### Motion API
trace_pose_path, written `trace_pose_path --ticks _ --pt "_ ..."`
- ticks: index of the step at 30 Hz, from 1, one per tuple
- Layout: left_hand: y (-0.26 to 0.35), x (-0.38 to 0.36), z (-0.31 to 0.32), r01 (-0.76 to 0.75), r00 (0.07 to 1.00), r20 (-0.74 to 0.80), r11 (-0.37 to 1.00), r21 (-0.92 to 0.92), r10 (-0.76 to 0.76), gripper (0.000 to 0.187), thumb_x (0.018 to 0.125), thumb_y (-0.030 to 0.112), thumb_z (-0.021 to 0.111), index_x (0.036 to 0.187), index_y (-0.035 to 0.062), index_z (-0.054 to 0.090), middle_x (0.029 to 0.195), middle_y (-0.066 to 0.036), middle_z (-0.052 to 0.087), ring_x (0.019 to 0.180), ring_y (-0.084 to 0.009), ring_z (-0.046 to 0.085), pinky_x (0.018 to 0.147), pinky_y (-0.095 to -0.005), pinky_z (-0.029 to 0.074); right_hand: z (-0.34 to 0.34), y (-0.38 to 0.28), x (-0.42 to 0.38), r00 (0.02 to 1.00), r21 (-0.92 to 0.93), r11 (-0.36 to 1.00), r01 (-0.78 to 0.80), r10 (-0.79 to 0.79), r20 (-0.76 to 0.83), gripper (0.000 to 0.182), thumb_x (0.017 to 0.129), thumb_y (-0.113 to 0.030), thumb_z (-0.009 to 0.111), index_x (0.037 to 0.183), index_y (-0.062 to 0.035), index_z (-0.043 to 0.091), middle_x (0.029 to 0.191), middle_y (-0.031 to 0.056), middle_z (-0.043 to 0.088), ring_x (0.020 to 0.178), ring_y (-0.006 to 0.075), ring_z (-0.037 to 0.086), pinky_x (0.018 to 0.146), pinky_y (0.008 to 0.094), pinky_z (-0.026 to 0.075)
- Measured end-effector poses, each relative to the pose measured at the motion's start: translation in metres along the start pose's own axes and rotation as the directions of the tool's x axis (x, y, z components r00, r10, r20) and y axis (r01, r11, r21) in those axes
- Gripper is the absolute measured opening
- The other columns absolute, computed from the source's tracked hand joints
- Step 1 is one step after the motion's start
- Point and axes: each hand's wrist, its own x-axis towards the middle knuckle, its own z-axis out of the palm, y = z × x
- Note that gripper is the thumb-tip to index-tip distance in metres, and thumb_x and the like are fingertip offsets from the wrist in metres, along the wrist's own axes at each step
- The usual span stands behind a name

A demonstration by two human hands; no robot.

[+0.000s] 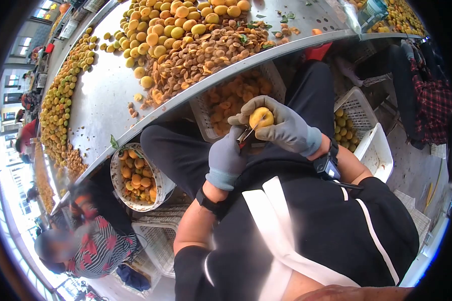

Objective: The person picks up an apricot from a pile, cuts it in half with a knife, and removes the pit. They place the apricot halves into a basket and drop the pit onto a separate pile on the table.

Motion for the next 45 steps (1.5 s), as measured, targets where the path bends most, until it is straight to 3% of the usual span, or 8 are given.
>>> trace_pose_path --ticks 8,11,16,20,26,32,38,45 --pt "0.002 0.019 0.004 0.033 0.999 0.004 0.997 -0.07 -0.033 0.022 0.083 0.014 0.063 0.102 0.0101 0.054 0.08 -0.02 0.063 0.077 -0.0399 0.062 0.063 -0.0457 0.048 -0.017 0.014 0.007 0.984 0.081 0.995 0.06 -0.045 -0.17 0.048 0.08 -0.003 0.073 0.121 -0.0054 0.048 0.12 0.0102 0.059 0.113 0.0192 0.057 0.093 0.0326 0.052" --pt "0.006 0.016 0.002 0.065 0.997 0.043 0.996 -0.067 -0.062 0.019 0.086 0.016 0.062 0.102 0.0105 0.054 0.081 -0.02 0.064 0.078 -0.0404 0.061 0.064 -0.0459 0.047 -0.019 0.013 0.002 0.968 -0.174 0.981 0.09 -0.127 -0.215 0.05 0.079 -0.003 0.074 0.123 -0.005 0.051 0.12 0.0094 0.06 0.11 0.0185 0.059 0.088 0.0302 0.055" --pt "0.015 0.017 0.002 0.03 1.0 -0.002 0.994 -0.104 -0.03 0.019 0.087 0.017 0.06 0.103 0.0105 0.054 0.081 -0.02 0.064 0.079 -0.04 0.062 0.064 -0.0453 0.048 -0.01 0.01 0.0 0.988 0.207 0.975 0.086 -0.057 -0.142 0.048 0.083 -0.013 0.072 0.125 -0.0053 0.051 0.121 0.0086 0.059 0.106 0.0161 0.059 0.091 0.0289 0.051" --pt "0.012 0.022 0.001 0.057 0.998 -0.006 0.998 -0.034 -0.057 0.022 0.085 0.014 0.06 0.105 0.0099 0.054 0.082 -0.02 0.064 0.08 -0.04 0.062 0.065 -0.0452 0.048 -0.005 0.007 0.0 0.987 0.199 0.974 0.112 -0.085 -0.137 0.048 0.084 -0.018 0.072 0.125 -0.0048 0.051 0.119 0.0084 0.06 0.105 0.0152 0.059 0.091 0.0295 0.05" --pt "0.015 0.02 0.002 0.052 0.999 0.008 0.996 -0.066 -0.051 0.024 0.083 0.012 0.06 0.106 0.0093 0.053 0.083 -0.02 0.064 0.081 -0.0396 0.062 0.066 -0.0457 0.048 -0.015 0.012 -0.003 0.95 -0.199 0.974 0.107 -0.16 -0.269 0.055 0.083 -0.02 0.073 0.13 -0.0038 0.049 0.111 0.0051 0.058 0.1 0.0158 0.061 0.088 0.0284 0.051" --pt "0.02 0.02 -0.001 0.057 0.998 -0.023 0.998 0.008 -0.057 0.023 0.083 0.012 0.061 0.104 0.0095 0.052 0.081 -0.02 0.063 0.079 -0.0397 0.062 0.065 -0.0464 0.048 -0.017 0.011 -0.007 0.99 0.285 0.959 0.014 0.026 -0.138 0.042 0.085 -0.014 0.071 0.122 -0.0051 0.053 0.107 0.0042 0.062 0.095 0.0125 0.061 0.085 0.0267 0.052" --pt "0.011 0.023 0.002 0.043 0.999 0.026 0.996 0.079 -0.045 0.027 0.082 0.01 0.06 0.107 0.01 0.051 0.081 -0.018 0.064 0.08 -0.0395 0.062 0.066 -0.0463 0.048 -0.014 0.02 -0.003 0.938 -0.213 0.973 0.089 -0.154 -0.31 0.049 0.086 -0.023 0.071 0.127 -0.0059 0.05 0.106 0.0022 0.06 0.075 0.0044 0.052 0.065 0.0165 0.043" --pt "0.018 0.025 -0.003 0.045 0.999 -0.014 0.99 0.133 -0.043 0.025 0.082 0.01 0.06 0.105 0.0097 0.05 0.081 -0.018 0.063 0.079 -0.0395 0.062 0.065 -0.0467 0.048 -0.014 0.013 -0.002 0.979 0.111 0.994 0.012 0.011 -0.203 0.038 0.087 -0.014 0.069 0.12 -0.0062 0.053 0.108 0.0027 0.06 0.096 0.0108 0.06 0.082 0.0253 0.051"
